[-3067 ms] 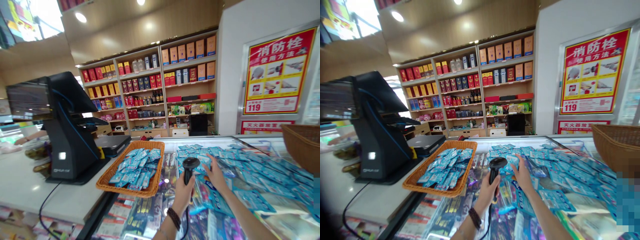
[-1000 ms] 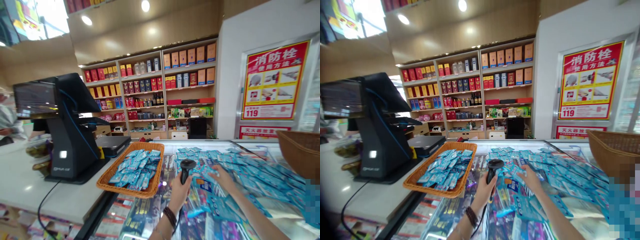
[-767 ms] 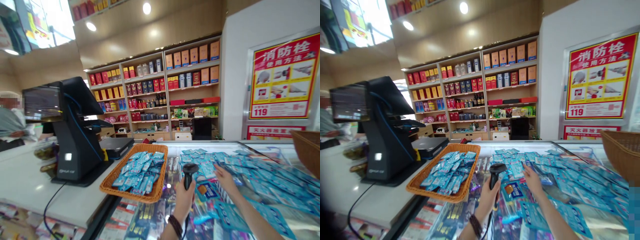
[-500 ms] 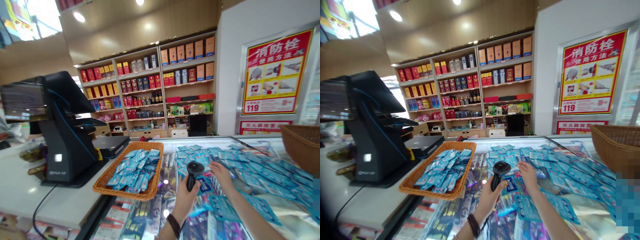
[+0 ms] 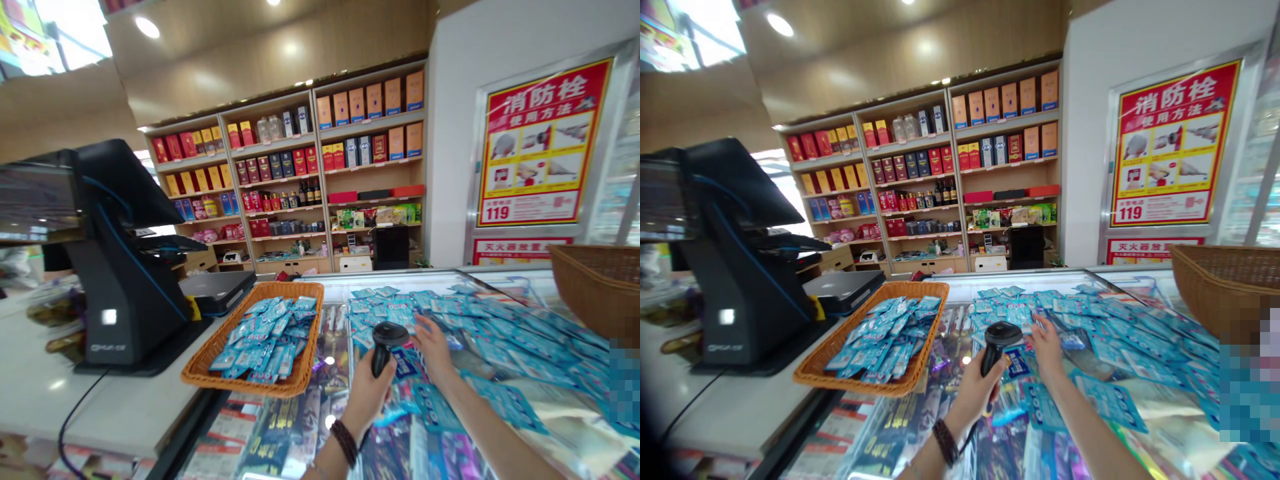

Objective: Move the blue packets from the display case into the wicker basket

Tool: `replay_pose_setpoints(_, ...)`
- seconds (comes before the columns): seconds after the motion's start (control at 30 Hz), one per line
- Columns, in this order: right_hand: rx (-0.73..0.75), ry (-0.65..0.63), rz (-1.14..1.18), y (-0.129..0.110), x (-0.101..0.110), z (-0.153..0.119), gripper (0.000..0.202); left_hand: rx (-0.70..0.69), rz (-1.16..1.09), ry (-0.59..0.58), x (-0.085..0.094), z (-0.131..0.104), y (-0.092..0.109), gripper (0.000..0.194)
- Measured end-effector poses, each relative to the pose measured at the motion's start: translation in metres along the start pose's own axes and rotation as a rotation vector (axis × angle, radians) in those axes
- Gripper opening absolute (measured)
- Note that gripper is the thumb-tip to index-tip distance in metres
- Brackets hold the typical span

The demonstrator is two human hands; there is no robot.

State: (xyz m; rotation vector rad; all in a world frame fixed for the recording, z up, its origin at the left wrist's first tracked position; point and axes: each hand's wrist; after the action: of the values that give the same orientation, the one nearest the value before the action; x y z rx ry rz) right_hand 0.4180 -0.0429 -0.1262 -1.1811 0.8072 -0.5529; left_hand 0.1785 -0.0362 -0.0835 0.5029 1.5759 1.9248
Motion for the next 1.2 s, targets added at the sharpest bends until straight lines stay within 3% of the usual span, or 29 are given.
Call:
replay_pose_setpoints(0.23, -0.057, 0.029, 0.115, -0.004, -0.006, -0.005, 0.082, 0.0, 0.004, -0.011, -0.001, 0.001, 0.003, 0.082)
replay_pose_setpoints(0.47, -0.076, 0.029, 0.128, -0.014, -0.007, -0.012, 0.073, -0.002, -0.022, -0.023, -0.001, -0.002, 0.005, 0.081)
replay_pose_setpoints(0.6, -0.104, 0.066, 0.122, -0.013, -0.011, -0.01, 0.067, -0.046, -0.015, 0.068, 0.008, 0.0, 0.01, 0.082)
replay_pose_setpoints(0.7, -0.114, 0.068, 0.126, -0.006, -0.026, -0.002, 0.064, -0.094, -0.002, 0.212, 0.028, 0.003, 0.021, 0.08)
replay_pose_setpoints(0.87, -0.188, -0.067, 0.168, -0.007, -0.09, 0.009, 0.049, -0.216, 0.092, 0.431, 0.086, 0.0, 0.054, 0.073)
replay_pose_setpoints(1.07, -0.19, -0.298, 0.128, -0.028, -0.214, -0.001, 0.028, -0.256, 0.179, 0.634, 0.164, -0.022, 0.085, 0.078)
replay_pose_setpoints(1.2, -0.071, -0.431, 0.044, -0.027, -0.285, -0.016, 0.02, -0.294, 0.23, 0.774, 0.198, -0.043, 0.088, 0.088)
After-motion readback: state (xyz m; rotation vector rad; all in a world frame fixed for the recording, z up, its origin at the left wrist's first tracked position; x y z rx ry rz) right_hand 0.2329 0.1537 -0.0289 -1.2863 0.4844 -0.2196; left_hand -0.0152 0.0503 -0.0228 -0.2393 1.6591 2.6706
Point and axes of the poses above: each hand's wrist, its own z-axis towards the middle knuckle, its own x-axis out of the back of the hand, y = z × x, and after that the axes turned 6 degrees about -x, right-handed
